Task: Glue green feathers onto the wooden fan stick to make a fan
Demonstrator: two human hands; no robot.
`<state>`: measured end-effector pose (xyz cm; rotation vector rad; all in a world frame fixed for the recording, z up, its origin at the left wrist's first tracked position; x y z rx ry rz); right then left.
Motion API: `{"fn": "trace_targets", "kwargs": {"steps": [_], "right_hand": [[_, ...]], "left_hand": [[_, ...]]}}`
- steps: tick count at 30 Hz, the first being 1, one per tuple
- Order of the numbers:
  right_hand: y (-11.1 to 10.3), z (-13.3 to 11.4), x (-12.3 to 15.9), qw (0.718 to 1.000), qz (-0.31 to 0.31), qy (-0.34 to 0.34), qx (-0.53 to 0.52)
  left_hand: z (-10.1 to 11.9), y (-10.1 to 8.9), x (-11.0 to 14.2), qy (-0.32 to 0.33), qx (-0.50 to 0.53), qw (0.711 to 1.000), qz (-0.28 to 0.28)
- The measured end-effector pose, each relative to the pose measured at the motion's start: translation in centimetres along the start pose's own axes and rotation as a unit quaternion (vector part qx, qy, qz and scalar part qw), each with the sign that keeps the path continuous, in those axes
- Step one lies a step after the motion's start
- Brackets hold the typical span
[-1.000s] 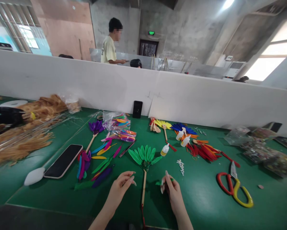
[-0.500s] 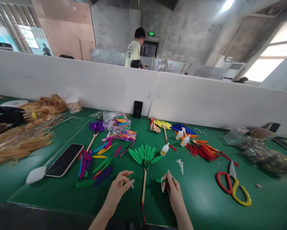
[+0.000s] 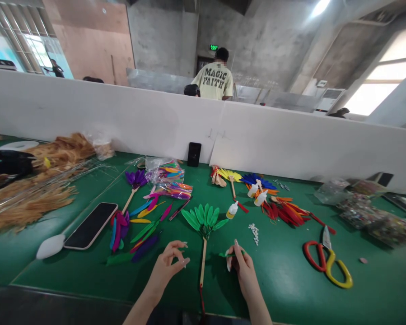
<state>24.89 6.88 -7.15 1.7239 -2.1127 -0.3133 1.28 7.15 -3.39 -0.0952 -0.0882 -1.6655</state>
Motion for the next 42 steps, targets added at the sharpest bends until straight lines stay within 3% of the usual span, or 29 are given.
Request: {"fn": "trace_targets", "kwargs": {"steps": [16,31,38,42], "right_hand": [[0.36,0.01,-0.10,1.000,-0.012,0.011,0.009],[-0.06,0.21,-0.23,1.000,0.002,0.006,0.023],[0.21,-0.18,0.02,1.000,0.000,0.000,0.021],[0.25,-0.22,0.07,1.000,0.001,0.003,0.014]], "left_hand": [[0.13,0.53,0.15,0.029,-0.057,0.997,-0.036],[0.06,0.17,0.07,0.033,-0.050,0.998,-0.005],[-0.49,0.45,-0.13,0.032,-0.058,0.997,-0.032],[-0.25,0.30,-0.04,0.044,-0.042,0.998,-0.020]]}}
Point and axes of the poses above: each hand's wrist, its own x-axis away from the middle knuckle, its own y-axis out of the palm, z = x × y, the point moved 8 cm from there along -x, towards the middle knuckle, and after that the axes turned 6 degrees about -x, right-handed, at the moved point
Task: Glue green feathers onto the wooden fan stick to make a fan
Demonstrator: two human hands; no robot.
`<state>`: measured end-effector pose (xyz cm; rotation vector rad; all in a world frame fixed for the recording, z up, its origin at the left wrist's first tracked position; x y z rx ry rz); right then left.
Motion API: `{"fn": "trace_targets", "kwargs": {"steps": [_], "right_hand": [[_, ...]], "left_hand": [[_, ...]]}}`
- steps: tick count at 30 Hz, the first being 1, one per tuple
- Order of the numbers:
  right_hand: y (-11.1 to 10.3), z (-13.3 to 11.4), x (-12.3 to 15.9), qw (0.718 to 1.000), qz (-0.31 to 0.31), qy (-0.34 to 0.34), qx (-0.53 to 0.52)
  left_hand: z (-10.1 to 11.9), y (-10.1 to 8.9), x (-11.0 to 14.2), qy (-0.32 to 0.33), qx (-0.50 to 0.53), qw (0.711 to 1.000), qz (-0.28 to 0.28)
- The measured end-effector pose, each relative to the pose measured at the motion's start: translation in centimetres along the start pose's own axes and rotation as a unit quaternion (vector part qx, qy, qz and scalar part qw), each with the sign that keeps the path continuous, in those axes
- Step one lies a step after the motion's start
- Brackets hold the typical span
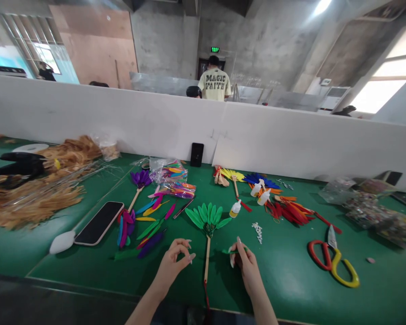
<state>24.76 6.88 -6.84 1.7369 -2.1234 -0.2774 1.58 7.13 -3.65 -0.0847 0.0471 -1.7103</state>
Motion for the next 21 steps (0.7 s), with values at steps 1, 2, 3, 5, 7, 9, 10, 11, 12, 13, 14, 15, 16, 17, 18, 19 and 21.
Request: {"fn": "trace_targets", "kwargs": {"steps": [1,2,3,5,7,9,10,11,12,13,14,15,16,17,18,19,21], "right_hand": [[0.0,0.0,0.0,1.000,-0.001,0.001,-0.001],[0.0,0.0,0.0,1.000,-0.002,0.001,0.000],[0.0,0.0,-0.1,1.000,-0.003,0.001,0.003],[-0.1,0.1,-0.1,1.000,0.000,0.001,0.011],[-0.1,0.1,-0.1,1.000,0.001,0.000,0.015],[-0.1,0.1,-0.1,1.000,0.000,0.001,0.009],[-0.1,0.2,-0.2,1.000,-0.001,0.004,0.005],[-0.1,0.3,-0.2,1.000,-0.003,0.007,0.002],[-0.2,0.5,-0.2,1.000,-0.002,0.009,0.000],[-0.3,0.5,-0.2,1.000,-0.002,0.010,-0.001],[-0.3,0.6,-0.2,1.000,-0.003,0.009,-0.002],[-0.3,0.7,-0.3,1.000,-0.004,0.008,-0.002],[-0.4,0.7,-0.3,1.000,-0.004,0.007,-0.002],[-0.4,0.7,-0.3,1.000,-0.005,0.007,-0.002],[-0.4,0.7,-0.3,1.000,-0.005,0.007,-0.003],[-0.4,0.8,-0.3,1.000,-0.006,0.008,-0.005],[-0.3,0.7,-0.2,1.000,-0.007,0.007,-0.007]], "left_hand": [[0.0,0.0,0.0,-0.008,-0.003,1.000,0.003],[0.0,0.0,0.1,-0.018,-0.008,1.000,0.003],[0.0,0.1,0.2,-0.026,-0.012,1.000,0.000],[0.1,0.2,0.2,-0.024,-0.016,1.000,-0.008],[0.0,0.2,0.1,-0.001,-0.019,1.000,-0.010],[-0.3,-0.1,-0.1,0.020,-0.024,1.000,0.000],[-0.6,-0.2,-0.2,0.026,-0.025,0.999,0.005],[-0.8,-0.2,-0.3,0.029,-0.026,0.999,0.008],[-1.0,-0.3,-0.4,0.030,-0.029,0.999,0.008],[-1.2,-0.2,-0.5,0.030,-0.033,0.999,0.005],[-1.2,-0.2,-0.5,0.031,-0.035,0.999,0.002],[-1.3,-0.1,-0.6,0.031,-0.035,0.999,-0.002],[-1.3,0.0,-0.6,0.032,-0.033,0.999,-0.005],[-1.3,0.0,-0.6,0.032,-0.031,0.999,-0.005],[-1.3,-0.1,-0.6,0.034,-0.028,0.999,-0.002],[-1.3,-0.2,-0.5,0.035,-0.026,0.999,0.003],[-1.3,-0.4,-0.5,0.032,-0.023,0.999,0.014]]}}
Point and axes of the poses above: each hand's wrist, its own x-axis away from the middle knuckle, its own y-axis out of the palm, z = x × y, the point moved 8 cm from there along -x, towards the middle knuckle, and after that the axes turned 6 degrees about -x, right-handed, at the moved point
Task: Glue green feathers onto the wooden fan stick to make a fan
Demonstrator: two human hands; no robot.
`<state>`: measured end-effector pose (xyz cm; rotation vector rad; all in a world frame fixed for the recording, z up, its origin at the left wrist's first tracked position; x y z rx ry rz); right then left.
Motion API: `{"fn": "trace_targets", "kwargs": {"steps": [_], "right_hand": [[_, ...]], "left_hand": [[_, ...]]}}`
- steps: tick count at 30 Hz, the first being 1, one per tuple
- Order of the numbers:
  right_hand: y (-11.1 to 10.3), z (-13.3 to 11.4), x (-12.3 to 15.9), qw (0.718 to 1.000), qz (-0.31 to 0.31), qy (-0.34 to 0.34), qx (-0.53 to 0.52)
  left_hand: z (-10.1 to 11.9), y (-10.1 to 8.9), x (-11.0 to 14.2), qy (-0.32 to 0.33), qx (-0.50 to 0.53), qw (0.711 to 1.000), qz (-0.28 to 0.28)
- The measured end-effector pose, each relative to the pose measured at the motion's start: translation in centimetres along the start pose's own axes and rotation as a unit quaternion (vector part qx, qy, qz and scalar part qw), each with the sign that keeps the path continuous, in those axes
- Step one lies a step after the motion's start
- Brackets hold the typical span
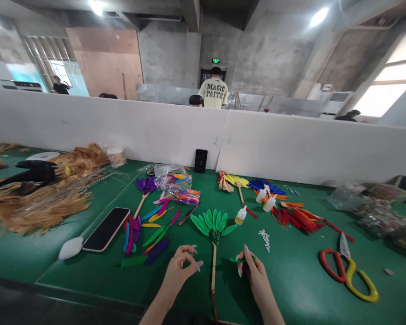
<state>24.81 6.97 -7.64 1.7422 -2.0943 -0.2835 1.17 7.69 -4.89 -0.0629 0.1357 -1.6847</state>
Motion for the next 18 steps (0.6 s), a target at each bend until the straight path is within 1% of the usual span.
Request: {"fn": "trace_targets", "kwargs": {"steps": [5,9,15,18], "right_hand": [[0.09,-0.19,0.03,1.000,0.004,-0.001,-0.002],[0.19,-0.36,0.12,1.000,0.001,-0.001,0.009],[0.25,-0.53,0.20,1.000,0.001,-0.003,0.025],[0.25,-0.49,0.17,1.000,0.002,-0.001,0.028]], "left_hand": [[0.01,0.27,0.03,-0.035,0.009,0.999,-0.020],[0.26,0.13,0.03,-0.024,0.017,1.000,-0.008],[-0.04,0.57,0.16,-0.026,-0.024,0.999,-0.039],[0.04,0.48,0.12,-0.016,-0.009,0.999,-0.032]]}}
Point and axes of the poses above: each hand's wrist, its own x-axis away from the middle knuckle, its own y-axis out of the palm, z = x × y, the point moved 8 cm from there along -x, towards the middle knuckle, and after that the axes turned 6 degrees about -x, right-handed, at the moved point
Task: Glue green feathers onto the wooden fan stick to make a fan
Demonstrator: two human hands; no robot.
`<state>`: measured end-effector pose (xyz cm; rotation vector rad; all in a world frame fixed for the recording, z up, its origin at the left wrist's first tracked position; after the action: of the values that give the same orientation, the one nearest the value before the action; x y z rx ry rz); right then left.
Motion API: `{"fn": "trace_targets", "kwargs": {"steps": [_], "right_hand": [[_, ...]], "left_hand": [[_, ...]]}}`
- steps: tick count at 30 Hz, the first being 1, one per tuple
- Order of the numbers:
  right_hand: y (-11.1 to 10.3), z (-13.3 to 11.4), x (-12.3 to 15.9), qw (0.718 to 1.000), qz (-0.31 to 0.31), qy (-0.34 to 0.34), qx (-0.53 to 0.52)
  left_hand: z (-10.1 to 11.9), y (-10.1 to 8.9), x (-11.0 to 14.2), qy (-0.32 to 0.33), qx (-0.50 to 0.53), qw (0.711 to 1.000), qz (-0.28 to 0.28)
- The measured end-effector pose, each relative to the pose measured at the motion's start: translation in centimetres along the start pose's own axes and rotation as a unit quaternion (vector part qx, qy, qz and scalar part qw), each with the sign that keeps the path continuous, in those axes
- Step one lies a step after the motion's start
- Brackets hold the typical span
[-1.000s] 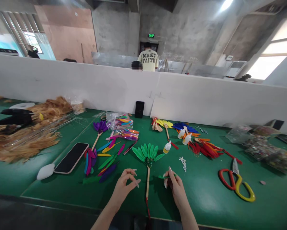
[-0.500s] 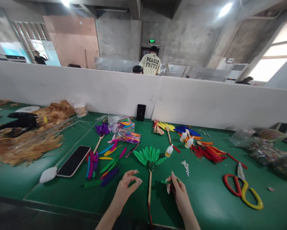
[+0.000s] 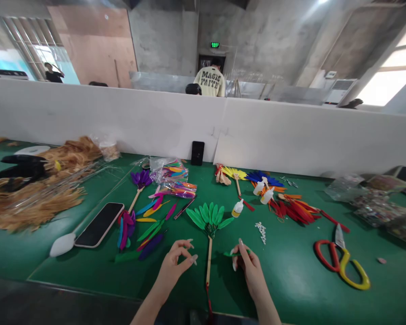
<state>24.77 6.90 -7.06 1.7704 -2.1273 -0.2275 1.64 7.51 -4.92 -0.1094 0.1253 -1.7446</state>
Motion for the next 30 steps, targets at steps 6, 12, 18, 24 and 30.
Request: {"fn": "trace_targets", "kwargs": {"steps": [6,12,18,24,30], "right_hand": [[0.2,-0.1,-0.2,1.000,-0.007,0.000,-0.011],[0.1,-0.2,-0.1,1.000,-0.006,-0.003,-0.019],[0.3,-0.6,-0.2,1.000,-0.010,0.000,-0.013],[0.7,-1.5,-1.7,0.999,-0.034,0.032,-0.003],[1.5,-2.6,-4.8,0.994,-0.091,0.046,0.036]], "left_hand": [[0.5,0.1,0.0,-0.016,-0.002,1.000,-0.003],[0.6,0.1,-0.2,-0.012,-0.010,1.000,-0.013],[0.5,0.2,-0.5,-0.027,-0.040,0.998,-0.031],[0.5,0.1,-0.8,-0.019,-0.033,0.999,-0.034],[2.6,0.7,-1.7,0.042,-0.078,0.995,-0.055]]}}
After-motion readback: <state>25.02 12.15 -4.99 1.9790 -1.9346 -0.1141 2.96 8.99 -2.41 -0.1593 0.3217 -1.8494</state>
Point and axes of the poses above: each hand's wrist, its own x-axis away from the middle knuckle, its own y-axis out of the palm, z = x × y, the point moved 8 cm from there along -x, towards the middle knuckle, and after that the axes turned 6 degrees about -x, right-handed, at the moved point
